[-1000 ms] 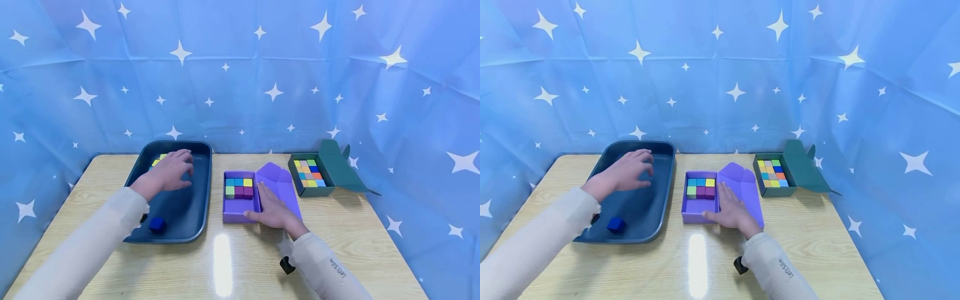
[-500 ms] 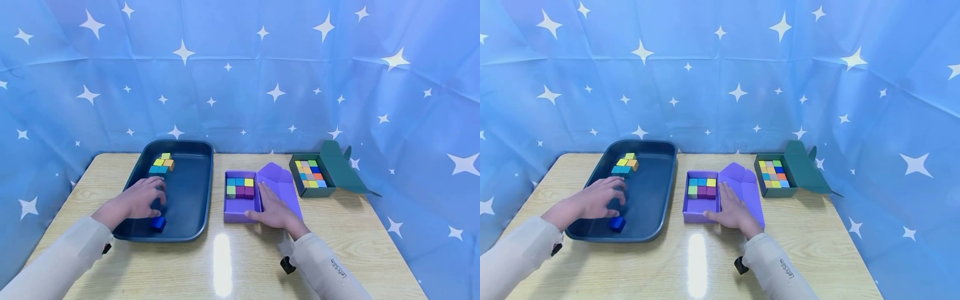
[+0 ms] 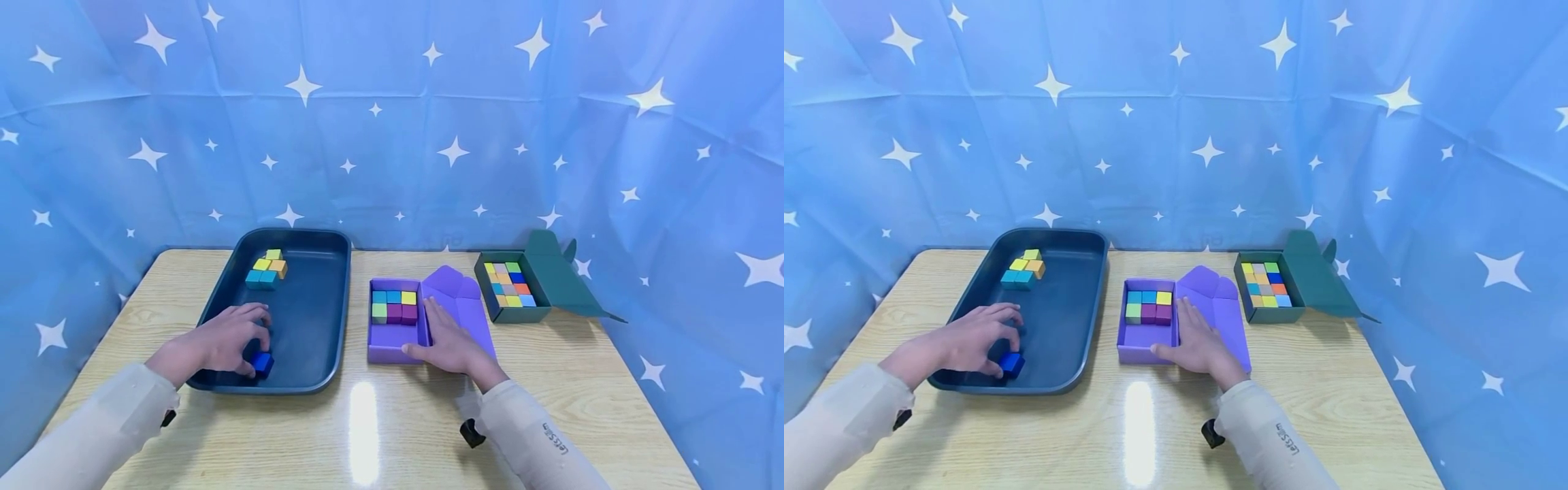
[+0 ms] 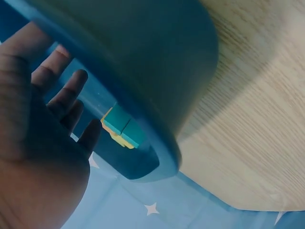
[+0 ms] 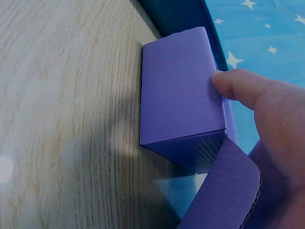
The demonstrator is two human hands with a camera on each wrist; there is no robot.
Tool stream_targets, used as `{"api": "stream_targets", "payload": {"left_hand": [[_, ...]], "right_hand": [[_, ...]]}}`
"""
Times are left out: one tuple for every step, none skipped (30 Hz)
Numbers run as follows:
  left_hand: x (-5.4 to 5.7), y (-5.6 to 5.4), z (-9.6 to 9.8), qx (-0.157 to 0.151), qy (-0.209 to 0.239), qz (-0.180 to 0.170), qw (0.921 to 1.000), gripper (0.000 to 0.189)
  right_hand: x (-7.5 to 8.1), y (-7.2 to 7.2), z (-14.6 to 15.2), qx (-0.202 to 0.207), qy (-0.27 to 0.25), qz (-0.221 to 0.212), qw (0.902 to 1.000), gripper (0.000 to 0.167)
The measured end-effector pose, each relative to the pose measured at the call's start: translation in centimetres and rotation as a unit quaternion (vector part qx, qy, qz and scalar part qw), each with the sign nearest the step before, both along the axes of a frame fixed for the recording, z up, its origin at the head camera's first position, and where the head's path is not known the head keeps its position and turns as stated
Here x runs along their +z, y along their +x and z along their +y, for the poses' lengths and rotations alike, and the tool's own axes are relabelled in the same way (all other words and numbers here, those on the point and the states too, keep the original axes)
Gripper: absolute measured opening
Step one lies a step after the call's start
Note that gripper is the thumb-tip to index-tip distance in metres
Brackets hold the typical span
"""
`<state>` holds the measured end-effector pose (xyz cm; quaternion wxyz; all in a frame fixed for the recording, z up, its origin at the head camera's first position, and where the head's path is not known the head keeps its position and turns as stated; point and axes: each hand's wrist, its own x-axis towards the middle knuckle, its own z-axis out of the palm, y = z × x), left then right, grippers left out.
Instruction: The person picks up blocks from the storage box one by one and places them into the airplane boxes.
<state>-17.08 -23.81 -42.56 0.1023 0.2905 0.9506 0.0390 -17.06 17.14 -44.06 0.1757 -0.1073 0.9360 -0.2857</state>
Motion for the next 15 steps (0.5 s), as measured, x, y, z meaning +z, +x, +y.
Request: {"api": "stream_targets", "payload": {"left_hand": [[-0.06, 0.04, 0.05, -0.002, -0.002, 0.001, 1.0000, 0.029], [-0.10, 0.07, 0.10, -0.003, -0.005, 0.001, 1.0000, 0.029], [-0.13, 0.10, 0.13, -0.005, -0.006, 0.002, 1.0000, 0.029], [-0.17, 0.12, 0.14, -0.007, -0.008, 0.004, 0.9999, 0.029], [-0.22, 0.13, 0.14, -0.007, -0.009, 0.006, 0.9999, 0.029], [-0.27, 0.13, 0.13, -0.005, -0.010, 0.007, 0.9999, 0.029], [-0.30, 0.10, 0.14, -0.007, -0.009, 0.009, 0.9999, 0.029], [-0.32, 0.08, 0.14, -0.007, -0.009, 0.011, 0.9999, 0.029], [-0.35, 0.04, 0.14, -0.009, -0.008, 0.012, 0.9999, 0.029], [-0.36, 0.02, 0.14, -0.008, -0.008, 0.012, 0.9999, 0.028], [-0.37, -0.02, 0.14, -0.008, -0.007, 0.013, 0.9999, 0.028], [-0.33, -0.06, 0.15, -0.008, -0.006, 0.014, 0.9999, 0.028], [-0.28, -0.09, 0.17, -0.008, -0.005, 0.014, 0.9999, 0.027], [-0.19, -0.12, 0.17, -0.005, -0.004, 0.016, 0.9999, 0.027], [-0.09, -0.19, 0.19, -0.004, -0.004, 0.020, 0.9998, 0.026]], "right_hand": [[0.01, 0.00, 0.02, 0.000, 0.001, 0.000, 1.0000, 0.105], [0.02, 0.01, 0.04, 0.001, 0.001, 0.001, 1.0000, 0.105], [0.04, 0.01, 0.04, 0.001, 0.001, 0.001, 1.0000, 0.105], [0.05, 0.01, 0.05, 0.001, 0.001, 0.001, 1.0000, 0.105], [0.07, 0.02, 0.05, 0.001, 0.002, 0.001, 1.0000, 0.106], [0.09, 0.03, 0.05, 0.001, 0.001, 0.000, 1.0000, 0.106], [0.10, 0.04, 0.06, 0.000, 0.001, -0.001, 1.0000, 0.106], [0.13, 0.08, 0.06, 0.000, 0.001, -0.002, 1.0000, 0.106], [0.15, 0.11, 0.06, 0.000, 0.002, -0.003, 1.0000, 0.106], [0.16, 0.12, 0.07, 0.000, 0.002, -0.003, 1.0000, 0.106], [0.17, 0.13, 0.08, 0.000, 0.002, -0.003, 1.0000, 0.106], [0.19, 0.14, 0.08, 0.000, 0.002, -0.002, 1.0000, 0.106], [0.20, 0.15, 0.08, 0.000, 0.002, -0.002, 1.0000, 0.106], [0.20, 0.16, 0.08, 0.001, 0.002, -0.002, 1.0000, 0.106], [0.18, 0.14, 0.09, 0.001, 0.002, -0.001, 1.0000, 0.106]]}}
